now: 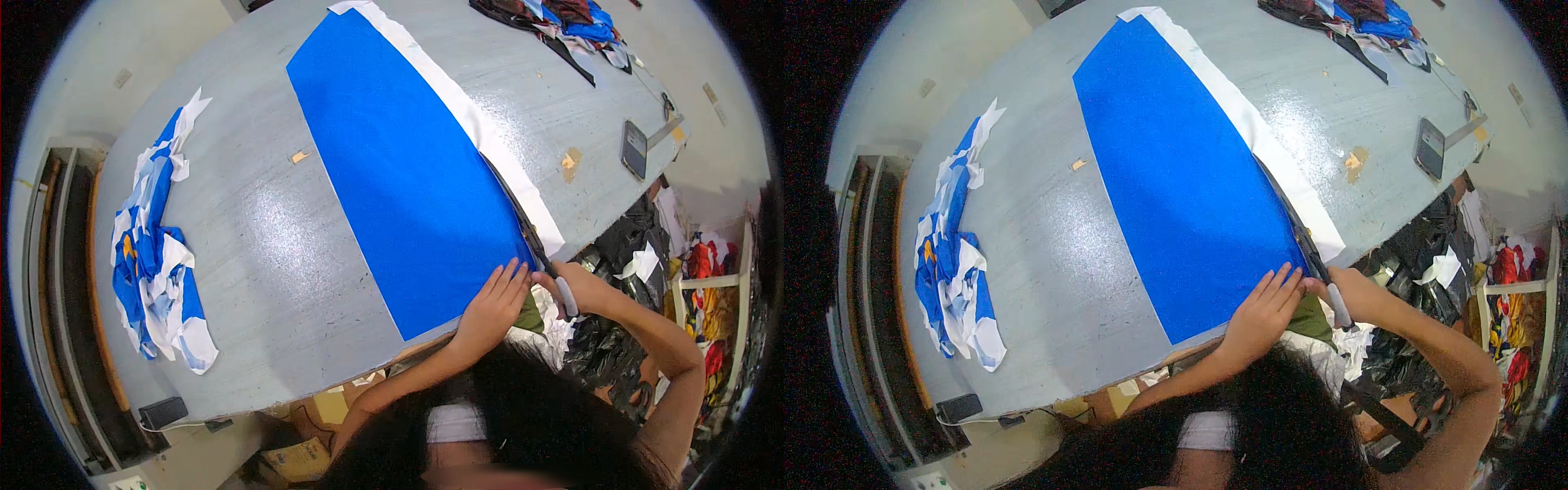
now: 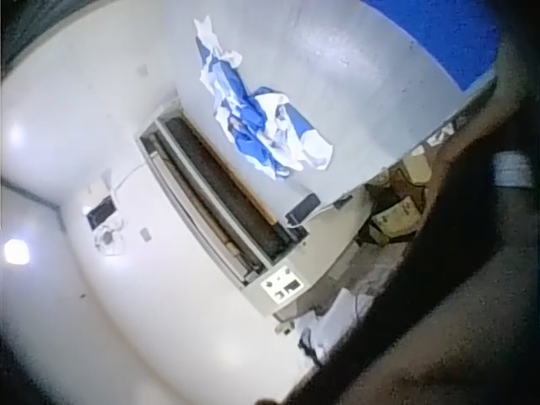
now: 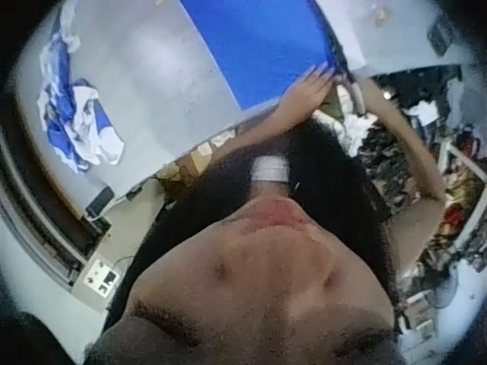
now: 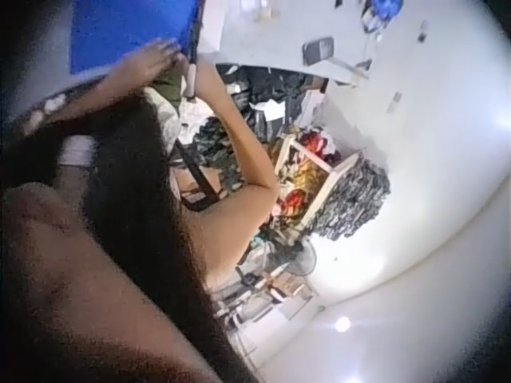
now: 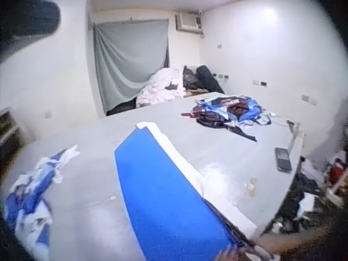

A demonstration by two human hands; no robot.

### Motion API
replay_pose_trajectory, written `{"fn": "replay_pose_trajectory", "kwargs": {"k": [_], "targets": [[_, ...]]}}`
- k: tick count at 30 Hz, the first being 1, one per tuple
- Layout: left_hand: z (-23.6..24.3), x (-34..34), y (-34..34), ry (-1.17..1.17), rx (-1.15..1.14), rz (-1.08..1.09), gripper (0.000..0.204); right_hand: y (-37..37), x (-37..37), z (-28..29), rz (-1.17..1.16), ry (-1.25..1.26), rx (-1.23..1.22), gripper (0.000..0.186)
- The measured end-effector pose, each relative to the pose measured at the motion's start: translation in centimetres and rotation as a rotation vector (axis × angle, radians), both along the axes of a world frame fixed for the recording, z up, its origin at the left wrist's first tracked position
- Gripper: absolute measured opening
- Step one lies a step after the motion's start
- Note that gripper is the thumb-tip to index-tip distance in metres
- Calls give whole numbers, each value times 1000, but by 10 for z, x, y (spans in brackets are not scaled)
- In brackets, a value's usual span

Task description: Cutting pieces of fabric with scissors on a textile work table.

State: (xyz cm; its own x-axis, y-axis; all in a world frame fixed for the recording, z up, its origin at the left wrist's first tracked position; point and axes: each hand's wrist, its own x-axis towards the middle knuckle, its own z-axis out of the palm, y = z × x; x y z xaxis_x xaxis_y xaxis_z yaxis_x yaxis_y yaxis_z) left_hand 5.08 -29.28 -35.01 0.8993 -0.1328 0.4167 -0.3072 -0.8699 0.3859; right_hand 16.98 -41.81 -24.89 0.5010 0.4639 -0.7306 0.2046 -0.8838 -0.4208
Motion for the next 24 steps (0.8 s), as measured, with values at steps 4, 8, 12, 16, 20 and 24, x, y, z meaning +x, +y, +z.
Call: {"fn": "replay_pose_trajectory", "kwargs": {"k": [4, 8, 12, 16, 20, 24], "targets": [[0, 1, -3, -1, 6, 10, 43, -2, 12, 0, 11, 33, 5, 64], [-1, 2, -3, 11, 33, 6, 43, 12, 25, 1, 109, 36, 34, 66], [-4, 1, -3, -8, 51, 20, 47, 17, 21, -10, 86, -77, 12, 65], [-5, 0, -3, -13, 40, 20, 46, 25, 18, 7, 33, 15, -28, 63], [-1, 0, -2, -1, -15, 1, 44, 32, 34, 6, 60, 120, 46, 64], [0, -1, -2, 6, -24, -14, 44, 36, 36, -9, 112, 21, 145, 68]]}}
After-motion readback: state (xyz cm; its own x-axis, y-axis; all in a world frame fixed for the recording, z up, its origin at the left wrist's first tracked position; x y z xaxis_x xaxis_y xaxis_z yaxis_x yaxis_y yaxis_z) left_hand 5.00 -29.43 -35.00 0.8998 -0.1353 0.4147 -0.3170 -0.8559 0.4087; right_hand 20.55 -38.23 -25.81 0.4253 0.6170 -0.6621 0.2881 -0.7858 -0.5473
